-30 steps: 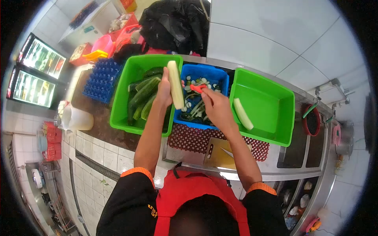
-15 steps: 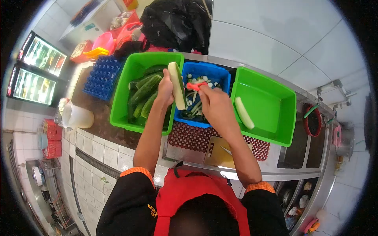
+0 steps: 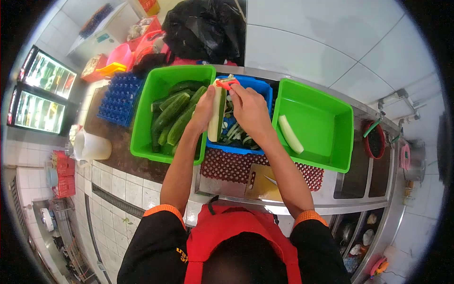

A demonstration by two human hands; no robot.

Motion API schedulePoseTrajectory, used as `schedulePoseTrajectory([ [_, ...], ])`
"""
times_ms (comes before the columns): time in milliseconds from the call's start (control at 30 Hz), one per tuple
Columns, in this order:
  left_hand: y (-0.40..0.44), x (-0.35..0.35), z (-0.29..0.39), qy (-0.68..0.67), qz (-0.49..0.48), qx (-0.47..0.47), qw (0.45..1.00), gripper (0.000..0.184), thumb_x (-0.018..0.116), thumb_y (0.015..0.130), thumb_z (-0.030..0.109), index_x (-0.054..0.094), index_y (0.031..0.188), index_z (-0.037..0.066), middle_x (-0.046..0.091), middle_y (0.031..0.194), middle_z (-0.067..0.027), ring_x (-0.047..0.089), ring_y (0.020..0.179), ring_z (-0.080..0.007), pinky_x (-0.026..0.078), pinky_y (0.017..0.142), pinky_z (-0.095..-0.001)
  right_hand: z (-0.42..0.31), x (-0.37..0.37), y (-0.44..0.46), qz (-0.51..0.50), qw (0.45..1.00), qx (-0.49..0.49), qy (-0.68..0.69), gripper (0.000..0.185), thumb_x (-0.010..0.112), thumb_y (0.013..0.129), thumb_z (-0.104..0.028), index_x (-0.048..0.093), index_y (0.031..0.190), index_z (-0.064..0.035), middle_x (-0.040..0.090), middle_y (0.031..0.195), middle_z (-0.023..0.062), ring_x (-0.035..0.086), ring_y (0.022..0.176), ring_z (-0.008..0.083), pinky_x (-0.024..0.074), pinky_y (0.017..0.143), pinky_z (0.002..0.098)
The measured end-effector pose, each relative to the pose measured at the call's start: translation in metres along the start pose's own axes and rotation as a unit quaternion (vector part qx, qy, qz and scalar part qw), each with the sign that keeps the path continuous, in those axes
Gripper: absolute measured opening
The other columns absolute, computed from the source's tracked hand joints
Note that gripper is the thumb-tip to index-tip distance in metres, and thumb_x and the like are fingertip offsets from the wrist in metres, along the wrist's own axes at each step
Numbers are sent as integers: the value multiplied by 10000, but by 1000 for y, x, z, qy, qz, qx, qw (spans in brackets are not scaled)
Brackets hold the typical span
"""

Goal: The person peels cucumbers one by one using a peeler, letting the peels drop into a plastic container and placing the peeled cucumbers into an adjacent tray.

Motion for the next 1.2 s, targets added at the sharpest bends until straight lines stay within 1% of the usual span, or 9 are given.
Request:
schedulePoseTrajectory([
  [233,14,-9,-3,28,21,70,997,504,323,998,482,524,1168,51,571,926,-40,550,837,-125,487,724,-292,2,18,-16,-34,998,-16,42,134,556,901,-137,594,955,-21,559,686,207,566,659,393,443,603,475],
  [333,32,-37,-6,-108,188,23,976,594,318,959,571,513,1157,46,582,910,-127,584,748,-237,519,664,-389,-7,21,-55,-72,994,13,85,132,552,902,-122,592,955,-7,560,693,205,557,641,388,442,593,451],
  [433,48,-69,-11,-274,208,14,939,603,247,965,574,494,1119,45,574,960,-178,579,769,-297,511,663,-483,-2,25,-92,-137,979,44,147,152,560,903,-119,615,991,-8,568,701,193,556,613,356,441,579,407],
  [567,49,-72,2,-253,173,24,951,561,237,981,528,503,1091,47,581,972,-180,582,764,-296,511,687,-488,4,16,-78,-88,975,89,185,185,574,903,-122,641,1040,-18,580,712,178,558,586,306,436,563,349],
  [700,37,-26,3,-169,59,14,984,475,252,1009,395,487,1252,61,604,1112,-102,576,1026,-233,451,935,-387,0,14,-11,-5,997,-34,71,169,565,890,-115,622,1020,-23,569,705,179,570,638,335,452,584,403],
  [767,25,1,6,-215,32,18,976,438,298,1011,380,516,1213,58,598,1054,-82,585,908,-192,482,819,-347,2,21,14,14,998,-32,53,160,562,888,-116,614,1010,-26,565,703,177,572,653,344,450,590,424],
  [933,40,-21,-1,-208,80,35,974,423,316,1012,371,518,1207,55,593,1060,-79,584,923,-192,477,833,-358,-7,25,-22,34,997,-55,29,145,558,887,-123,602,988,-28,572,719,181,572,663,364,453,596,457],
  [1100,37,-49,-3,-218,128,31,967,477,290,1007,435,538,1106,40,589,997,-108,584,806,-226,504,740,-394,-6,6,-79,-198,979,38,36,148,556,894,-132,611,982,-26,572,694,199,575,644,376,450,567,444],
  [1200,33,-49,6,-252,81,46,963,509,216,1012,436,516,1110,36,584,928,-118,577,773,-238,518,666,-409,-9,-16,-77,-163,979,28,120,151,547,910,-144,613,932,-10,546,650,189,594,639,343,451,575,425],
])
Point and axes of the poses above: each hand's wrist, its own y-axis towards the middle knuckle, its own x-axis out of the palm, z = x × y, the point moved 4 cm from there along y, towards the middle knuckle
